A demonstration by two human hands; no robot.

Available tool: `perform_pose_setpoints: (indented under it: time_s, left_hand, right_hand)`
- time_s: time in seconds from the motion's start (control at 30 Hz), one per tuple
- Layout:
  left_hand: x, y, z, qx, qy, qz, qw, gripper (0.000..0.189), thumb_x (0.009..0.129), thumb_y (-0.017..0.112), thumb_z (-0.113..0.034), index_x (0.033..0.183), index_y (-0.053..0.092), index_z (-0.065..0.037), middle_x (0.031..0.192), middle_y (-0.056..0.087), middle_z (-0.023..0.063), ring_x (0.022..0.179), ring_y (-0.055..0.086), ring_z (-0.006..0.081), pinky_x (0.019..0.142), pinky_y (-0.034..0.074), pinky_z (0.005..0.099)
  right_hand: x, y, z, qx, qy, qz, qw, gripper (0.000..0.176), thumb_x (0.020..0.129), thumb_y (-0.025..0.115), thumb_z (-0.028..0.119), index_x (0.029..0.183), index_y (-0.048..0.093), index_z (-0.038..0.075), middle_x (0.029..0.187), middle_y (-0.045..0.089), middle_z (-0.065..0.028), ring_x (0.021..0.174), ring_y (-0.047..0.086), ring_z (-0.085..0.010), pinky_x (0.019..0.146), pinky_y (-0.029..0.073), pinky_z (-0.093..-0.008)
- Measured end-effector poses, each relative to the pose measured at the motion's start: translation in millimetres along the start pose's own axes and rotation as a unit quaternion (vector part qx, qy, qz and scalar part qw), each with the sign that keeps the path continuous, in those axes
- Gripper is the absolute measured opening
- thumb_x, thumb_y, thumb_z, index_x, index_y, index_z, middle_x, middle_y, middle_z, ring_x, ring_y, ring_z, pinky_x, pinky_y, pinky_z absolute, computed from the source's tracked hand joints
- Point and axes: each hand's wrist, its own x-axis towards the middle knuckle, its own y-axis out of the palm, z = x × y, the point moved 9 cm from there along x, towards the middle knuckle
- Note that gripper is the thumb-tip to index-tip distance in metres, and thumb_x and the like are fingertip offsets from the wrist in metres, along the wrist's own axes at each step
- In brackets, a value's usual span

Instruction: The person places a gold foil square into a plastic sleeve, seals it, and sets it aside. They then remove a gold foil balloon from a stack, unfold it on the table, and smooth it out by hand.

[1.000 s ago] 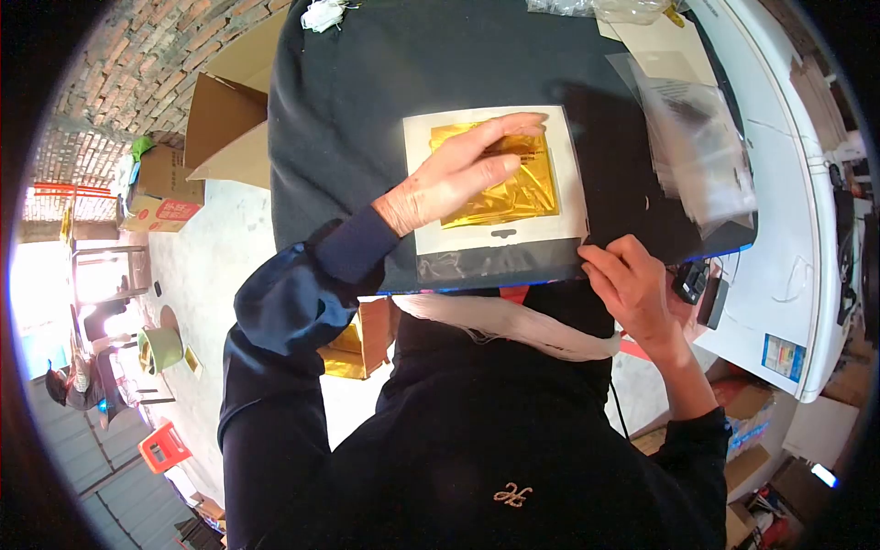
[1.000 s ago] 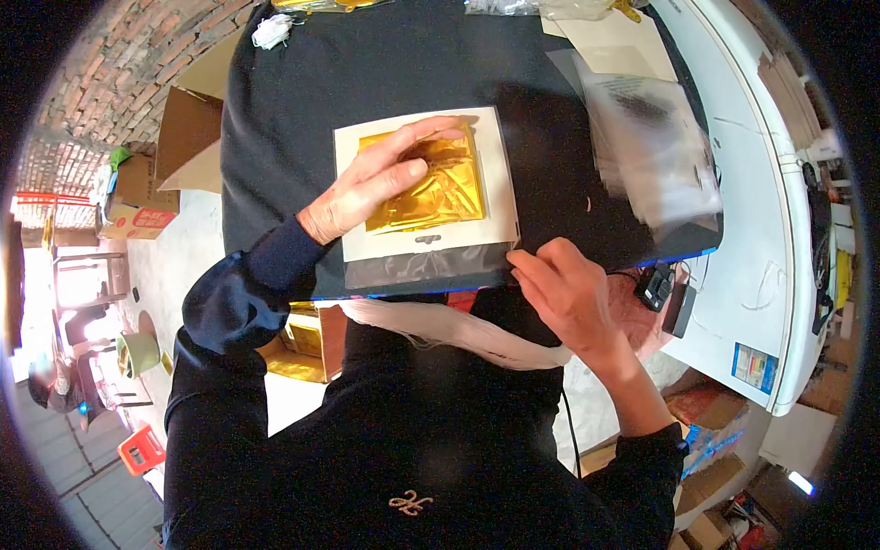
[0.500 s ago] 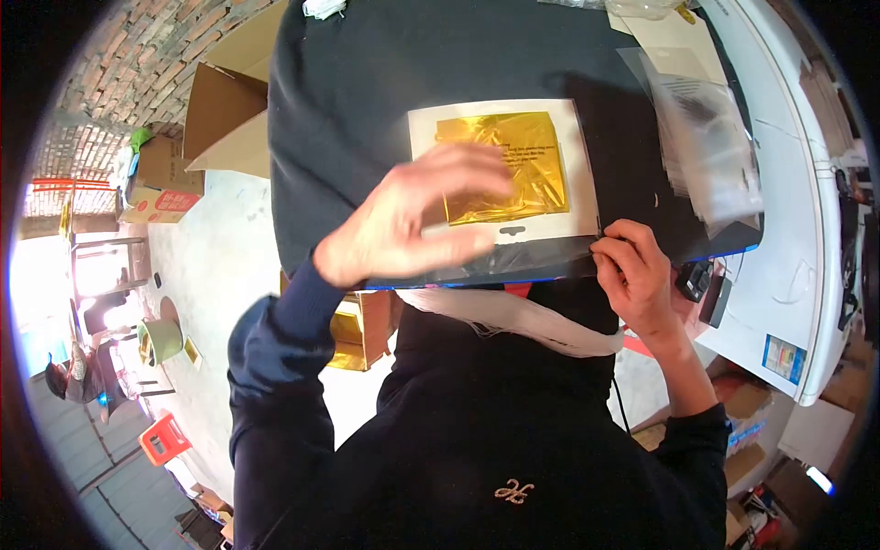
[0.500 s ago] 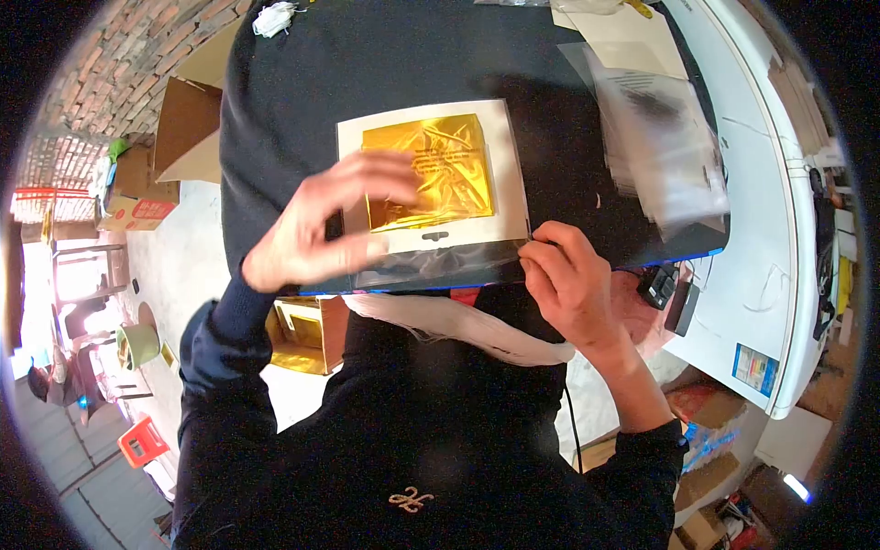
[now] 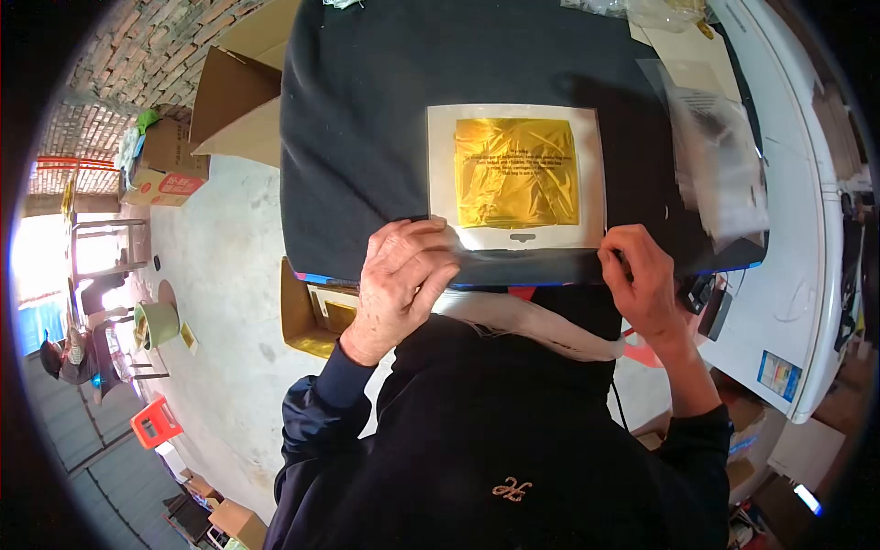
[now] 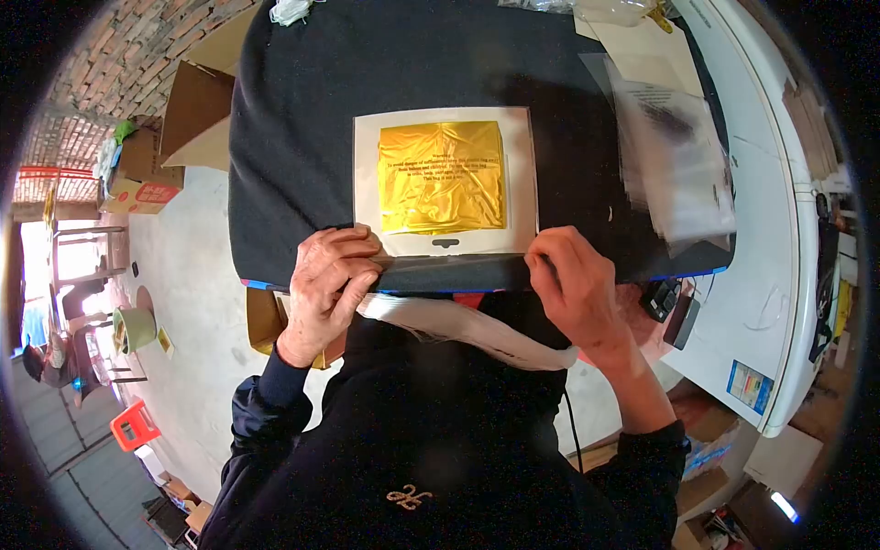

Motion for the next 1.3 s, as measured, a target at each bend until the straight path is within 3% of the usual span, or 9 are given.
perform_pose_setpoints:
  time_s: [0.17, 0.67, 0.9, 0.93, 1.17, 1.3]
  left_hand:
    - [9.0, -8.6, -3.6, -0.037, -0.07, 0.008, 0.997, 0.018, 0.086, 0.082, -0.016, 0.1, 0.074, -0.006, 0.117, 0.071, 0.0101, 0.122, 0.063, 0.0303, 0.104, 0.047, 0.0452]
    - [12.2, -10.7, 8.6, 0.014, -0.129, -0.06, 0.99, 0.007, 0.086, 0.075, -0.003, 0.09, 0.07, -0.001, 0.102, 0.065, 0.0122, 0.102, 0.06, 0.0302, 0.09, 0.05, 0.0404]
    - [21.4, -8.2, 4.5, 0.076, -0.14, -0.089, 0.983, 0.011, 0.081, 0.075, -0.004, 0.082, 0.065, -0.002, 0.093, 0.059, 0.0124, 0.091, 0.056, 0.0315, 0.082, 0.048, 0.0414]
    - [21.3, -6.8, 6.4, 0.078, -0.143, -0.096, 0.982, 0.015, 0.075, 0.077, -0.002, 0.081, 0.064, -0.007, 0.089, 0.057, 0.009, 0.092, 0.054, 0.0317, 0.082, 0.046, 0.043]
    - [32.9, -2.8, 10.6, 0.131, -0.14, -0.065, 0.979, 0.015, 0.076, 0.077, -0.008, 0.078, 0.062, -0.008, 0.082, 0.054, 0.0072, 0.084, 0.053, 0.0301, 0.077, 0.045, 0.0416]
    - [38.7, 0.8, 10.8, 0.161, -0.138, -0.02, 0.977, 0.018, 0.078, 0.079, -0.009, 0.08, 0.061, -0.007, 0.081, 0.055, 0.0067, 0.08, 0.051, 0.0289, 0.075, 0.044, 0.0412]
  right_hand:
    - [8.1, -0.3, 1.0, -0.003, 0.013, 0.018, 1.0, 0.005, 0.096, 0.063, -0.003, 0.098, 0.06, 0.0, 0.092, 0.061, -0.0089, 0.065, 0.058, -0.0163, 0.057, 0.046, -0.0267]
    - [14.3, 2.4, -9.2, 0.01, 0.099, 0.029, 0.995, 0.002, 0.099, 0.059, -0.003, 0.099, 0.058, 0.0, 0.085, 0.059, -0.0084, 0.066, 0.055, -0.0143, 0.06, 0.045, -0.0284]
    - [19.2, 6.6, -12.3, -0.021, 0.136, 0.027, 0.99, 0.005, 0.098, 0.062, 0.0, 0.098, 0.057, 0.0, 0.084, 0.06, -0.0108, 0.066, 0.058, -0.0194, 0.062, 0.048, -0.0321]
    - [19.8, 7.5, -12.7, -0.032, 0.136, 0.026, 0.99, 0.006, 0.098, 0.063, 0.001, 0.097, 0.057, 0.0, 0.084, 0.061, -0.0114, 0.066, 0.059, -0.0207, 0.062, 0.049, -0.0329]
    - [19.5, 11.7, -12.3, -0.089, 0.137, 0.034, 0.986, 0.008, 0.098, 0.064, 0.004, 0.1, 0.056, 0.001, 0.084, 0.062, -0.0134, 0.068, 0.064, -0.0279, 0.063, 0.051, -0.0372]
    - [17.9, 14.2, -15.1, -0.123, 0.141, 0.041, 0.982, 0.016, 0.098, 0.065, 0.006, 0.112, 0.056, 0.003, 0.084, 0.06, -0.0136, 0.069, 0.065, -0.0323, 0.064, 0.051, -0.0401]
